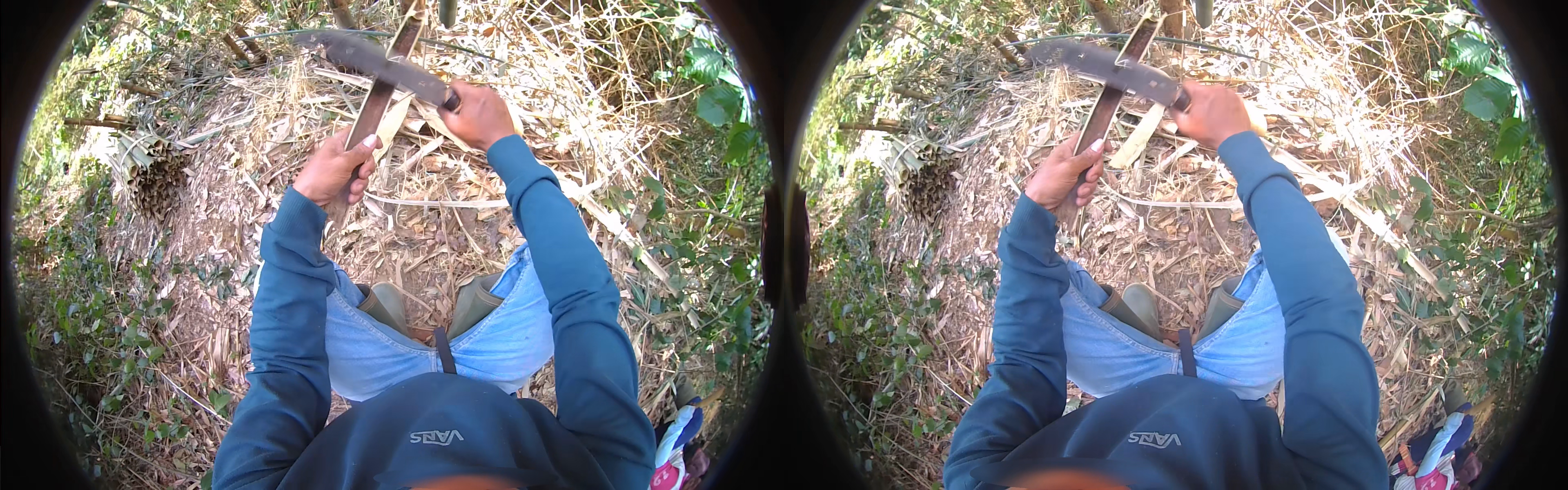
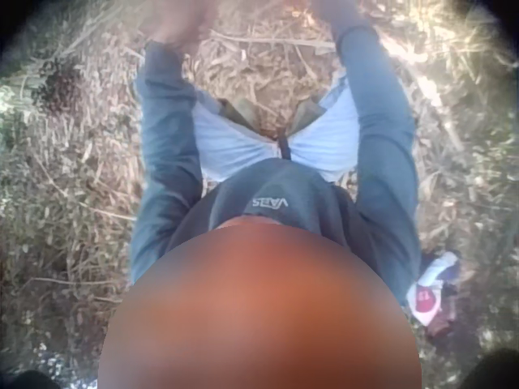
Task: The person sits on the ground and uses a machete to split and trim bamboo strips. After processing several pieces, the person stands and lifts a bundle of bamboo.
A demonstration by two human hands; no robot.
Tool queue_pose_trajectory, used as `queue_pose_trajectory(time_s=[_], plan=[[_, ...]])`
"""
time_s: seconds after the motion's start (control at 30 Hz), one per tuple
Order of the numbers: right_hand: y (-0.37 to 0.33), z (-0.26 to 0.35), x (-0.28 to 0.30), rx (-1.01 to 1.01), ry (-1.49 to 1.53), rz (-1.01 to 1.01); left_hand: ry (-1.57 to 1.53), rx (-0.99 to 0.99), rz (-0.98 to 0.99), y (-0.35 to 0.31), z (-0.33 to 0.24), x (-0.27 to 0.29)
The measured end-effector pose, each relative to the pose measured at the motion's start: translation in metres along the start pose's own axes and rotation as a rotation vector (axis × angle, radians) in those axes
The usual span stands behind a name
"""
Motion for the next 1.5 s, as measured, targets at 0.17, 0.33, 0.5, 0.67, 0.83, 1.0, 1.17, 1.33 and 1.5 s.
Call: queue_pose_trajectory(time_s=[0.17, 0.33, 0.5, 0.67, 0.83, 1.0, 1.17, 1.33, 1.5], plan=[[0.005, -0.001, 0.01, -0.13, 0.059, -0.02, -0.002, -0.01, 0.0, -0.01, 0.005, 0.0], [0.011, 0.002, 0.006, -0.166, -0.034, -0.063, 0.003, 0.002, 0.003, -0.012, -0.008, 0.003], [0.014, -0.027, 0.005, -0.342, 0.146, -0.083, -0.029, 0.065, 0.096, 0.01, -0.001, -0.009], [0.003, 0.029, -0.033, 0.05, 0.213, 0.021, -0.08, -0.015, -0.242, 0.023, 0.007, 0.047], [-0.025, 0.068, -0.023, 0.133, 0.167, 0.039, -0.153, -0.188, -0.243, 0.035, 0.012, 0.101], [-0.004, 0.046, -0.035, 0.032, 0.162, 0.049, -0.163, -0.15, -0.133, 0.018, 0.003, 0.091], [-0.001, 0.05, -0.032, 0.118, 0.143, 0.105, -0.113, -0.097, -0.156, 0.022, 0.001, 0.106], [-0.003, 0.033, -0.029, 0.031, 0.129, 0.088, -0.133, -0.114, -0.166, 0.024, 0.005, 0.087], [-0.003, 0.02, -0.028, -0.064, 0.161, 0.087, -0.067, -0.1, -0.147, 0.02, 0.01, 0.063]])
Point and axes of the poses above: each hand's wrist, its own y-axis towards the middle knuckle, its own x-axis out of the back of the hand, z = x × y, the point moved 4 cm from there along y, towards the middle knuckle, and after that the axes turned 12 degrees about -y, right-handed, at the moved point
